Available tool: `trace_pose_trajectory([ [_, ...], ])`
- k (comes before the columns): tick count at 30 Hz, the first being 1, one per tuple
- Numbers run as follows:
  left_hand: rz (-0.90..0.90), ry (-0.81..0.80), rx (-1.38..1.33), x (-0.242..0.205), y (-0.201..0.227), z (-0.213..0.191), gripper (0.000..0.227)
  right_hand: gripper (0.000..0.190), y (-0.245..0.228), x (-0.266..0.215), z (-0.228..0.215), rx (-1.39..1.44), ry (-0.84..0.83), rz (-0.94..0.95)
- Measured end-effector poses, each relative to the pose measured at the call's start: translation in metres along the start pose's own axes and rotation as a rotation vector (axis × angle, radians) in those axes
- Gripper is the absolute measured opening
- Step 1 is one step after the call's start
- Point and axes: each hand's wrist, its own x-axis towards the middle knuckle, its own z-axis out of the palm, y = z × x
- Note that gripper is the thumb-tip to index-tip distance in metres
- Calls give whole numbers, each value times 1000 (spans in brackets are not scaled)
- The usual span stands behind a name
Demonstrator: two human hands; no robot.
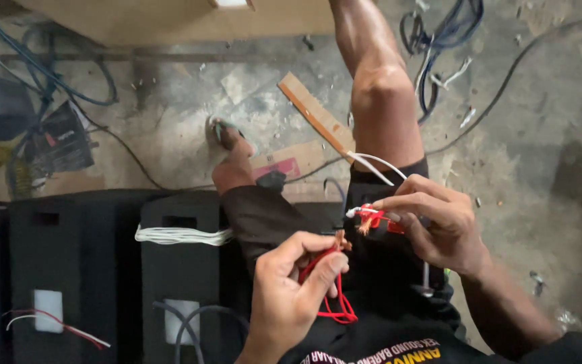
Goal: Stripping and connecting wires to electronic components for speaker assembly
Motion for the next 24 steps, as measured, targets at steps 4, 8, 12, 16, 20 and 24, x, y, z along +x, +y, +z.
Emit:
trace_pose_trajectory([
  [4,-45,1,-25,12,-2,-2,16,17,-5,0,7,-1,11,34],
  [8,-61,-12,-41,13,1,-4,17,23,-6,-2,13,-37,93,83],
  [12,-57,34,4,15,5,-7,21,16,-2,-3,16,-49,142,70],
  [16,-19,60,-20,21,2,-4,18,13,-3,-3,17,-38,148,71],
  [20,-9,35,-42,23,-2,2,18,14,-2,-4,18,6,175,60],
  [24,36,-16,-55,26,-7,6,19,10,-9,-3,16,59,166,129],
])
